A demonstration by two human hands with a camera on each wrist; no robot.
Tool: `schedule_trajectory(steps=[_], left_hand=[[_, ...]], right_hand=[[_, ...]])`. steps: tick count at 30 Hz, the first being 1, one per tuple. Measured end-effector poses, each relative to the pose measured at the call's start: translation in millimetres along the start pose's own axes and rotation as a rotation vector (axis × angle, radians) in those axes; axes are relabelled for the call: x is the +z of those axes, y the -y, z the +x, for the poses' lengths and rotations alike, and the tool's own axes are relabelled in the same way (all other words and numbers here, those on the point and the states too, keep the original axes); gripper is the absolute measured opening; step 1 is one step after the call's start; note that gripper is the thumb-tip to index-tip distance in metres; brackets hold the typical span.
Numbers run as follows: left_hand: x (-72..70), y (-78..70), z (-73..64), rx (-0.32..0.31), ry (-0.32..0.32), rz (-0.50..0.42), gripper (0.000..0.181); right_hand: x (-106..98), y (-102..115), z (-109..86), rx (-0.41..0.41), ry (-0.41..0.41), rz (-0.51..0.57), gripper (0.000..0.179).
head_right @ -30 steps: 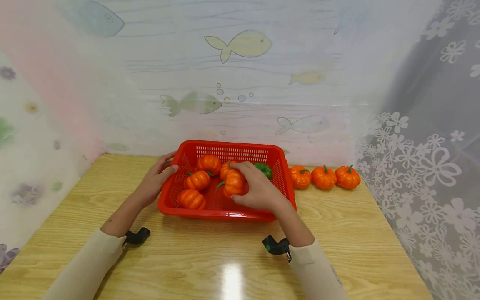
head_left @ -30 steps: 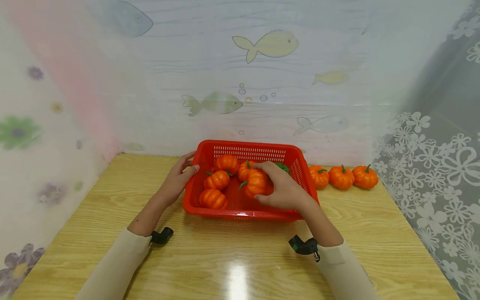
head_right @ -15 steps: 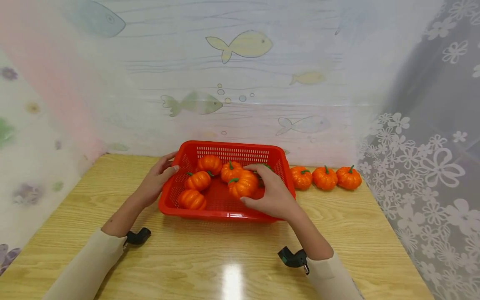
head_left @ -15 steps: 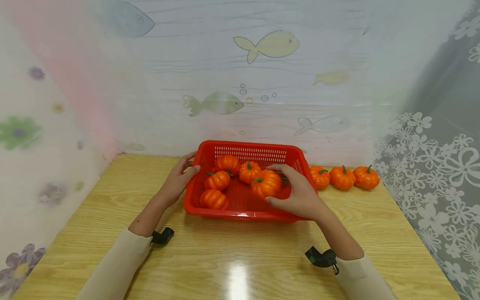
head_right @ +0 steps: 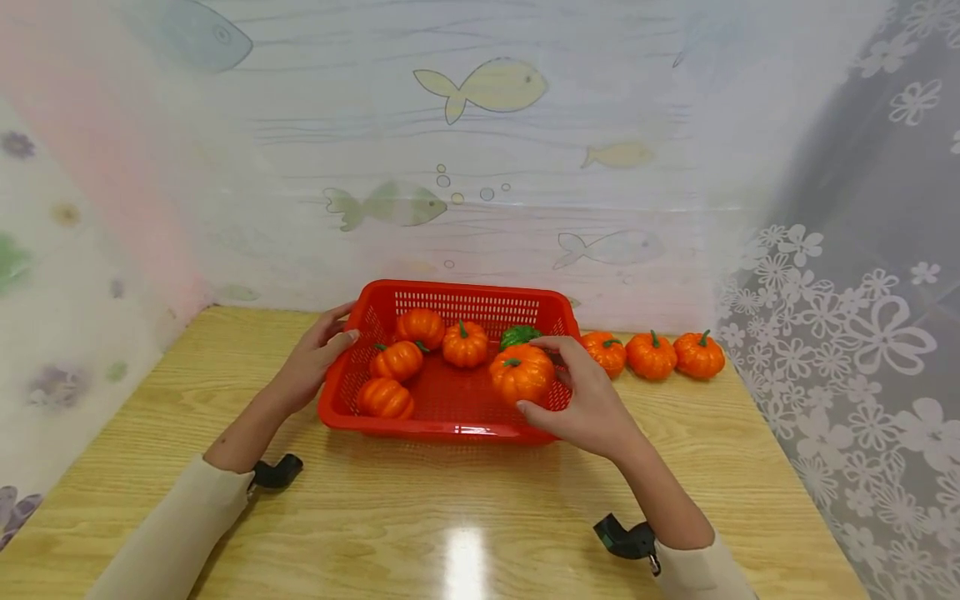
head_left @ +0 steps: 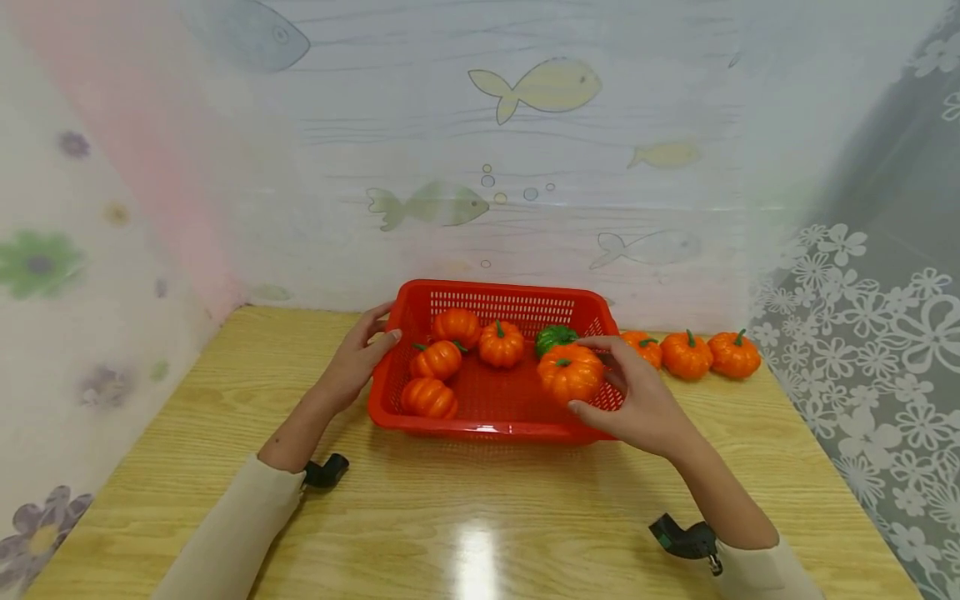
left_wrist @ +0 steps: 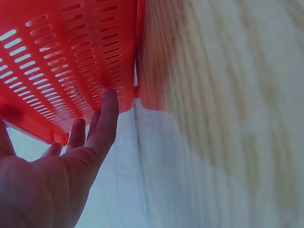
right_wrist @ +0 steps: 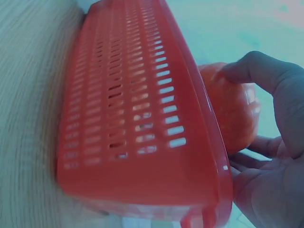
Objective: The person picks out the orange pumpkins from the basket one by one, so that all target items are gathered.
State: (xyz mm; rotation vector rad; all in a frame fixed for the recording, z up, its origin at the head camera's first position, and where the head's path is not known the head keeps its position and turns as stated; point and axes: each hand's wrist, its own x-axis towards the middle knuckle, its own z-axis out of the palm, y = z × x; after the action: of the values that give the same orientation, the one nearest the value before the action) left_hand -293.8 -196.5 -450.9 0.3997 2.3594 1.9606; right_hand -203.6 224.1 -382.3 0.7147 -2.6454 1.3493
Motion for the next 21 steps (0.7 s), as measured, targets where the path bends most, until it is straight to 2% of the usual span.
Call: schedule_trajectory(steps=[7,14,21], left_hand=[[0.0,-0.9,-0.1,0.002,-0.003,0.011,0.061],[0.5,-1.6,-0.3,-0.013,0.003,0.011,0.061],[0.9,-3.6,-0.6,-0.011,0.006,0.001,0.061]], right_hand=[[-12,-7,-13.0,-0.013,-0.037,0.014,0.076],[-25,-11,-22.2,-0.051,-0.074,0.107,0.078],[-38,-16,-31.7,-0.042,-0.114,0.088,0.077]])
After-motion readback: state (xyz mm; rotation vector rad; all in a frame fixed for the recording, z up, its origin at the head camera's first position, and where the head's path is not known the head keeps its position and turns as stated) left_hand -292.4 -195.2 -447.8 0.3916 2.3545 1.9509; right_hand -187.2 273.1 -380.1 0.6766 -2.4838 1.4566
